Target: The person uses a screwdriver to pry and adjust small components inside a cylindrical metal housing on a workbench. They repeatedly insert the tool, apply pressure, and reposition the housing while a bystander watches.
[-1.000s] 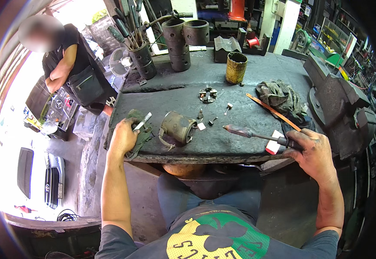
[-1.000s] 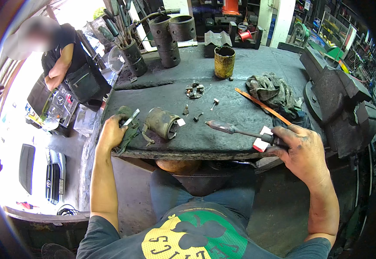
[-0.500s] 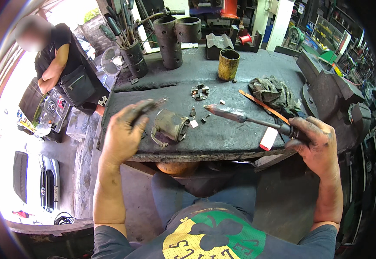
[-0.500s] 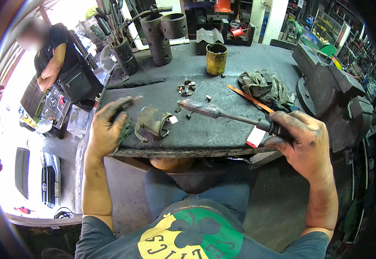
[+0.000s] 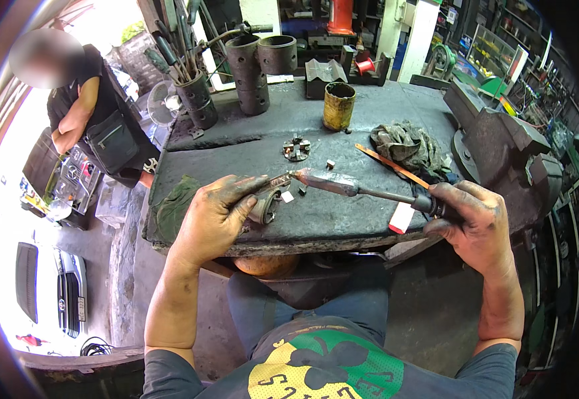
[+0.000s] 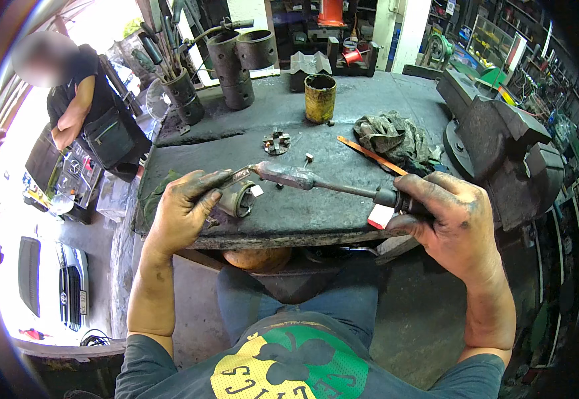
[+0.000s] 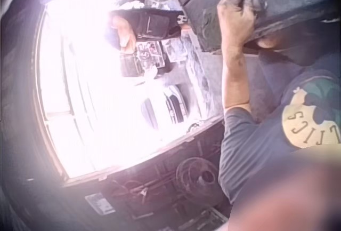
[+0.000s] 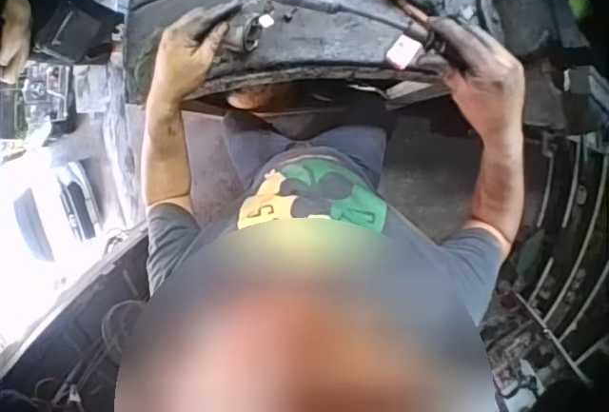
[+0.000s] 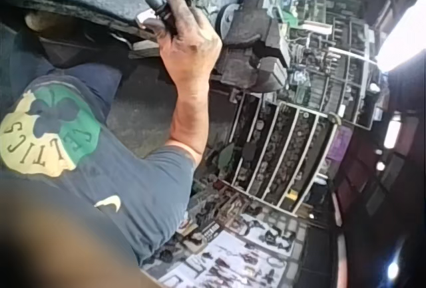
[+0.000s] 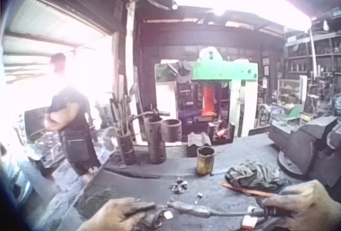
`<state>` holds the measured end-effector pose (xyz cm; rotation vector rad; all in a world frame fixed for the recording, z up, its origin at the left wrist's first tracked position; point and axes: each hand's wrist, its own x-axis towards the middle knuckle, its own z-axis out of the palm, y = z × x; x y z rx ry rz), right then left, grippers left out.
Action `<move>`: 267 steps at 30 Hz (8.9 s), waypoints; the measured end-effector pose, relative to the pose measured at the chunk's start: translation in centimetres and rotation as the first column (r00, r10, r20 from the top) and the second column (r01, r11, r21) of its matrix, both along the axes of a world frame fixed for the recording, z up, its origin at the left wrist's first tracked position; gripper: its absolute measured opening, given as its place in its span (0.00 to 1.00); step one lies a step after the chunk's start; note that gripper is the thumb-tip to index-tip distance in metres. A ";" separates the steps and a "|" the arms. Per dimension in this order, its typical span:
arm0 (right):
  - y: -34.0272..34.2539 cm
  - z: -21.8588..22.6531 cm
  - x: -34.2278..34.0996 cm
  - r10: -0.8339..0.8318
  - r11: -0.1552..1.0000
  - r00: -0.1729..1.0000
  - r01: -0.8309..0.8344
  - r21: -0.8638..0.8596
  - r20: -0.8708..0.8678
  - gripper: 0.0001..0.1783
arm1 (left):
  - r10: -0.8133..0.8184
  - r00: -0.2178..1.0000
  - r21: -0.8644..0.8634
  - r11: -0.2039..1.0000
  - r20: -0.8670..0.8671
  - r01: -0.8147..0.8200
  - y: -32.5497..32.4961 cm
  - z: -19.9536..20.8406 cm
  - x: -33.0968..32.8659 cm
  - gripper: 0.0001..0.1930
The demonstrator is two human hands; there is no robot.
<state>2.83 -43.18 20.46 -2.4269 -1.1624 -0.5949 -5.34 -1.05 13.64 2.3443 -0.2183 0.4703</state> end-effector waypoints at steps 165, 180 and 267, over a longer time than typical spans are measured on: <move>5.4 -2.8 10.6 -0.026 0.858 0.688 0.387 0.337 -0.725 0.18 | 0.264 0.930 -0.122 0.945 -0.257 -0.302 5.1 -7.3 2.3 0.38; 31.2 -2.3 23.0 0.951 0.227 0.015 0.648 0.727 -0.310 0.19 | 0.261 0.917 -0.147 0.937 -0.301 -0.315 4.9 -7.0 2.3 0.33; -3.4 -16.0 21.8 -0.531 0.840 0.846 0.517 -0.166 -0.051 0.23 | 0.313 0.852 -0.068 0.925 -0.419 -0.374 8.2 -5.5 5.7 0.37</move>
